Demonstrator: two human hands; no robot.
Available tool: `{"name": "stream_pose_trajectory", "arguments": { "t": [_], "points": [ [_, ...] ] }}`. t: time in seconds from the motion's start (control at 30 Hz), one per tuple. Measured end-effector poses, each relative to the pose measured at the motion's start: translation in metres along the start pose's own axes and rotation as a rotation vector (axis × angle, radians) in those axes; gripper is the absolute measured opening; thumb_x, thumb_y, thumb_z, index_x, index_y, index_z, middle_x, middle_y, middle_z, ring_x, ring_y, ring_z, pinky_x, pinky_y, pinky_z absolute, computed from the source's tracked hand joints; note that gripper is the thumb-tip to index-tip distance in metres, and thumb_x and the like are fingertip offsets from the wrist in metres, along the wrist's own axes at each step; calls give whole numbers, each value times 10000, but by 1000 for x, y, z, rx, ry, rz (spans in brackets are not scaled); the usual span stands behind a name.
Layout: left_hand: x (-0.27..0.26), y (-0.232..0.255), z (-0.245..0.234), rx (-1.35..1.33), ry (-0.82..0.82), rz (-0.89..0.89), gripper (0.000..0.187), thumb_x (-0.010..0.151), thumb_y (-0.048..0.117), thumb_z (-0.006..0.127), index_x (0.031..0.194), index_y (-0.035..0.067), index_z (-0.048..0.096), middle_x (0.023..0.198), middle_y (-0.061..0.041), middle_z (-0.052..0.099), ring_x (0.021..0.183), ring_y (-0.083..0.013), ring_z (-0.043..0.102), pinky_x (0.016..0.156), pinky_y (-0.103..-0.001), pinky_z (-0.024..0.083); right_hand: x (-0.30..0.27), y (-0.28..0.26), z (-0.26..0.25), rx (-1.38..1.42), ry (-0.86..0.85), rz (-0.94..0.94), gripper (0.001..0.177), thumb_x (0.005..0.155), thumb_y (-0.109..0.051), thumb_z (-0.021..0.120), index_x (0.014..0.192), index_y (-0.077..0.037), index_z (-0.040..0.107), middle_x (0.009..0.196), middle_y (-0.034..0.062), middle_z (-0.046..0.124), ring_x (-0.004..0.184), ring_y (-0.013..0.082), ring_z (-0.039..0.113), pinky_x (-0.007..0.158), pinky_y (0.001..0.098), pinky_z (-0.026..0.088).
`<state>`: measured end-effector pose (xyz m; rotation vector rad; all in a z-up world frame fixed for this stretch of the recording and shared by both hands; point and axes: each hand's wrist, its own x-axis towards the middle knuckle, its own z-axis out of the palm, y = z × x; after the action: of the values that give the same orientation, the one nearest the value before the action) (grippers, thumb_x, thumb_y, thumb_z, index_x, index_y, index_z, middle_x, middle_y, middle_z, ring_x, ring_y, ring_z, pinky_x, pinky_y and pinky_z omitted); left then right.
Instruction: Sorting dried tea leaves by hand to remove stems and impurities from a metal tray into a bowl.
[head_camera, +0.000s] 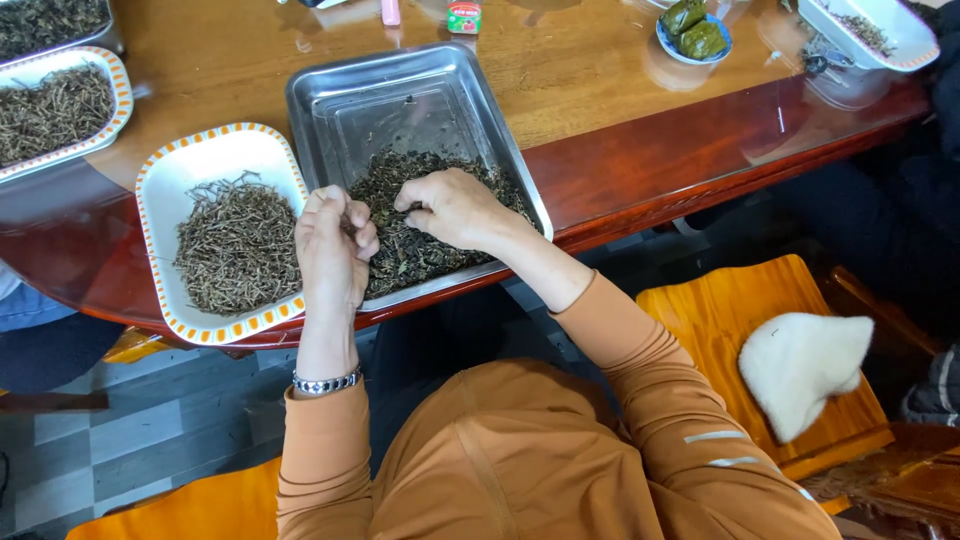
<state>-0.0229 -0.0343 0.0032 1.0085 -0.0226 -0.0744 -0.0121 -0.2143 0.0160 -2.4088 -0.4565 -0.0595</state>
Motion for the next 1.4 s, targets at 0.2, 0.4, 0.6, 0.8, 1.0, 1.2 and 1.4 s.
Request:
{"name": "stream_pose_trajectory", "arguments": {
  "t": [0.2, 0.4, 0.6, 0.8, 1.0, 1.2, 1.4],
  "points": [
    [5, -10, -9, -62, -22, 61, 193, 1081, 271, 526, 938, 142, 506, 688, -28, 527, 509, -94, 480, 409, -168, 312, -5, 16, 8, -25, 29, 48, 127, 906, -80, 672, 979, -116, 771, 849, 101, 764, 826, 304, 754, 794, 423, 580],
    [6, -14, -10, -152, -18, 70, 220, 1090, 292, 525, 934, 137, 508, 696, -61, 573, 511, -112, 519, 417, -171, 309, -15, 18, -1, 67, 141, 49, 67, 898, -156, 681, 955, -136, 710, 664, 103, 681, 721, 338, 701, 692, 450, 548],
    [3, -12, -7, -151, -25, 100, 173, 1064, 239, 584, 959, 106, 545, 792, -148, 720, 532, -133, 653, 394, -137, 360, -17, -2, -3, 607, 134, 93, 83, 915, -61, 621, 949, -95, 689, 685, 21, 624, 614, 106, 591, 488, 241, 435],
    [9, -23, -13, -53, -46, 161, 106, 1042, 125, 645, 983, 72, 575, 762, -129, 677, 533, -88, 587, 397, -122, 335, -30, 9, -16, 1120, 123, 163, 101, 943, -30, 577, 1030, -45, 625, 690, 17, 572, 510, 81, 544, 399, 186, 357],
    [6, -23, -8, 0, -36, 182, 89, 1046, 117, 638, 992, 64, 591, 729, -89, 622, 527, -63, 530, 399, -117, 313, -14, -3, 3, 38, 109, 70, 133, 924, -55, 671, 988, -116, 771, 851, 105, 750, 747, 211, 729, 669, 315, 592],
    [5, -21, -9, 23, -49, 179, 76, 1045, 112, 636, 1019, 48, 606, 735, -79, 611, 531, -56, 521, 391, -120, 324, -2, 23, 33, -190, 121, 56, 93, 879, -147, 685, 907, -166, 771, 818, 136, 727, 796, 359, 739, 710, 465, 596],
    [1, -15, -4, 0, -77, 176, 95, 1060, 94, 594, 1103, 19, 634, 754, -70, 614, 544, -41, 519, 419, -111, 331, -22, 6, -8, 512, 291, 59, 93, 976, -102, 615, 1003, -68, 698, 814, 61, 632, 770, 149, 617, 683, 319, 539]
  ]
}}
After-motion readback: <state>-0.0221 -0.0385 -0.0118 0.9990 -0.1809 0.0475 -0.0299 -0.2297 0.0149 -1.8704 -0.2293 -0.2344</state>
